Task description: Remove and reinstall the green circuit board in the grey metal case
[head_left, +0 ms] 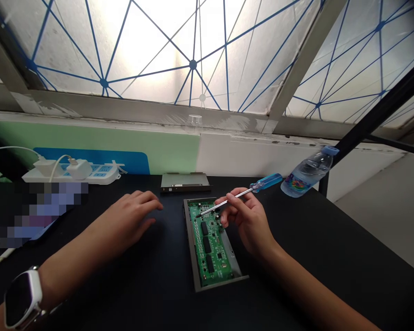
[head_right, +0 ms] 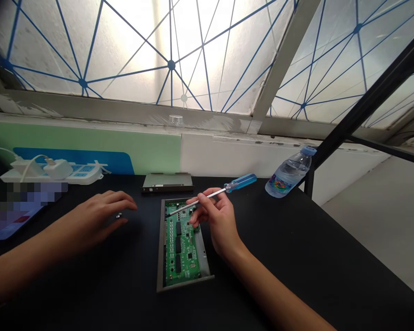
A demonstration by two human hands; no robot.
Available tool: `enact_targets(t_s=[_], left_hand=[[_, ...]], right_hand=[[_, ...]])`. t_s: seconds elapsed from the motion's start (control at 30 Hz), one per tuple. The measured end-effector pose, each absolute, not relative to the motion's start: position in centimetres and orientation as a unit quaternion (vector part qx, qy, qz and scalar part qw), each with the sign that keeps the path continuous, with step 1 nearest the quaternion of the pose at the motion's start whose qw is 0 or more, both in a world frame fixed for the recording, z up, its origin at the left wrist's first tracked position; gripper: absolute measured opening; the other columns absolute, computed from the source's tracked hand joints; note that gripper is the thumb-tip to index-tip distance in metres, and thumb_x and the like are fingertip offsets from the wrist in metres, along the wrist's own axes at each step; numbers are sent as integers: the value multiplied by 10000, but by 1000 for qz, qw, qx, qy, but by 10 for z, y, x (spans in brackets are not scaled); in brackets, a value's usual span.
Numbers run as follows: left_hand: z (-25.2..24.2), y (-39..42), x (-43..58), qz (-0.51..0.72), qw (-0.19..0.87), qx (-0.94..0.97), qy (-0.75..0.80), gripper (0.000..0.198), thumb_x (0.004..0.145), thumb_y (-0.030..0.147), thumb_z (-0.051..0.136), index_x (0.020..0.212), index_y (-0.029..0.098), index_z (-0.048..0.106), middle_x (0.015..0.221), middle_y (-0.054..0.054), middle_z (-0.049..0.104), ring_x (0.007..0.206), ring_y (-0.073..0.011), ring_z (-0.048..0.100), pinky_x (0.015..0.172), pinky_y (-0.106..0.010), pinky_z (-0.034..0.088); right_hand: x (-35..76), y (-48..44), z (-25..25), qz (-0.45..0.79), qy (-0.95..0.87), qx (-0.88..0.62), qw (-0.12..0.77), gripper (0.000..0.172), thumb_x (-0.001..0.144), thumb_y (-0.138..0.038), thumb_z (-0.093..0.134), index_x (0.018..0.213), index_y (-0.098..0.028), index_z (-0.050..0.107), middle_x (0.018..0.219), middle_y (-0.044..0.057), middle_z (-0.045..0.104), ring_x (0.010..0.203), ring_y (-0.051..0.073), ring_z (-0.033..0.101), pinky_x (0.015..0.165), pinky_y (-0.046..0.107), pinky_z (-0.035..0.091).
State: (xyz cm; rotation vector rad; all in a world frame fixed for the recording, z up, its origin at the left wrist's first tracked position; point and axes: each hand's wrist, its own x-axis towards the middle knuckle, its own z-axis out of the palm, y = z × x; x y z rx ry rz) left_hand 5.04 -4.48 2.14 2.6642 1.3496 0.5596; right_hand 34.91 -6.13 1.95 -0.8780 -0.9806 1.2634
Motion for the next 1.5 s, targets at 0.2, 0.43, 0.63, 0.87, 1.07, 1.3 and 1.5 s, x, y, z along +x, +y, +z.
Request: enact_targets(t_s=[0.2,0.43,0.63,0.87,1.07,1.3,1.5], left_hand=[[57,-57,120,37,97,935,338,637,743,228,861,1324,250,601,1338,-75,675,1241,-310,604,1057,-441,437],[60,-40,153,10,98,950,297,533,614,518,937,932,215,635,912,-23,733,857,-271,692,866,-402,469],[38,-54,183,28,71,953,293,239,888,432,714,906,223,601,709,-10,698,650,-242,672,598,-331,387],[15,-42,202,128,130,902,392,124,861,140,568,783,227,527,663,10,655,596,-205,627,520,-299,243],[12,-38,188,209,184,861,426,246,998,365,549,799,230,496,621,47,600,550,-149,571,518,-268,314],[5,-24,136,309,143,849,405,94,1007,242,534,1040,225,621,1128,-69,667,985,-238,642,824,-380,504],[-27,-18,115,283,135,864,393,381,995,50,390,1136,213,705,1270,-86,679,1130,-255,647,955,-431,542]], right_hand=[[355,-59,26,534,-405,-393,630,337,815,-326,825,905,-212,521,829,40,792,448,115,620,432,226,500],[365,-56,32,517,-395,-396,647,357,798,-342,829,913,-214,516,823,38,790,421,108,600,409,213,470],[379,-53,37,479,-387,-404,677,376,761,-347,838,922,-224,520,756,2,765,396,110,583,399,214,456],[383,-49,32,472,-383,-416,676,394,751,-350,846,923,-223,515,742,-8,753,399,110,580,401,219,459],[380,-50,28,476,-402,-412,665,378,792,-364,821,944,-224,504,742,8,756,447,126,613,413,221,479],[376,-47,21,453,-462,-414,640,363,879,-442,763,1013,-245,489,677,-21,723,506,181,694,421,250,544],[368,-42,19,426,-538,-416,597,356,907,-467,730,1021,-238,482,659,-40,697,477,195,711,423,272,571]])
